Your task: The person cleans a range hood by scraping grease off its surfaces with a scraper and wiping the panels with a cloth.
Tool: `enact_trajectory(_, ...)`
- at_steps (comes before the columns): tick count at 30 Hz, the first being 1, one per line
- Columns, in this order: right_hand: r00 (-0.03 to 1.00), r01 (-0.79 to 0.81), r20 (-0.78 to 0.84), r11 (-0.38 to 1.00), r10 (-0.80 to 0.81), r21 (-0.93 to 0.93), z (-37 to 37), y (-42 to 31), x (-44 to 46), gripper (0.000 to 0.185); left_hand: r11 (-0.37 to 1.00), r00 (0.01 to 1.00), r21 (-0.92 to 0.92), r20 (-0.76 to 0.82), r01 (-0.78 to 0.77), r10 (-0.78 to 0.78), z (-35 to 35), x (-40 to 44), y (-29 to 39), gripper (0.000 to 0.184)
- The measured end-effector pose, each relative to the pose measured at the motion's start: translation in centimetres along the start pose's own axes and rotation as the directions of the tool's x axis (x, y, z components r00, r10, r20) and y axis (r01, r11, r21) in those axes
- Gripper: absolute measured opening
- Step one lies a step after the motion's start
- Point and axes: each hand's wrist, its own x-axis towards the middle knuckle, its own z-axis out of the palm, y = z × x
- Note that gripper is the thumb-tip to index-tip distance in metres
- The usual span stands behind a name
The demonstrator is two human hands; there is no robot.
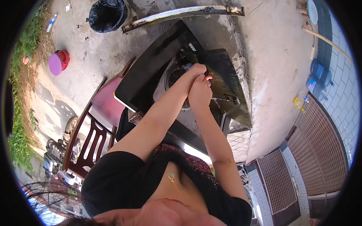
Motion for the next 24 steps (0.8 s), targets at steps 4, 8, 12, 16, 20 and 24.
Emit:
enact_trajectory(4,0.998,0.035,-0.052,0.999,-0.034,0.016,2.2,-0.8,1.7,0.02,0.999,0.998,-0.016,-0.053,-0.031,0.03,-2.4,0.2,1.4,0.018)
enact_trajectory(8,0.999,0.042,-0.014,0.998,-0.041,0.052,2.8,0.5,0.4,0.027,0.982,0.999,-0.184,-0.027,0.037,-0.042,-1.5,2.6,-1.7,0.02)
enact_trajectory(12,1.0,0.018,-0.015,1.0,-0.018,-0.008,0.1,2.8,-1.7,0.028,0.906,0.997,-0.417,0.055,0.074,-0.056,2.0,-1.0,-1.7,0.022)
enact_trajectory(16,0.996,-0.075,-0.054,0.995,0.072,-0.069,-2.7,5.8,-5.5,0.03,0.902,0.965,-0.393,0.249,0.181,-0.085,7.9,-3.7,-3.4,0.031)
enact_trajectory(20,0.998,-0.059,-0.036,0.992,0.055,-0.113,-1.3,6.8,-5.9,0.037,0.909,0.955,-0.342,0.255,0.236,-0.152,8.2,-3.6,-3.8,0.031)
enact_trajectory(24,0.99,-0.132,-0.054,0.99,0.129,-0.058,0.4,5.6,-5.9,0.037,0.949,0.956,-0.265,0.276,0.171,-0.095,7.6,-0.4,-5.3,0.019)
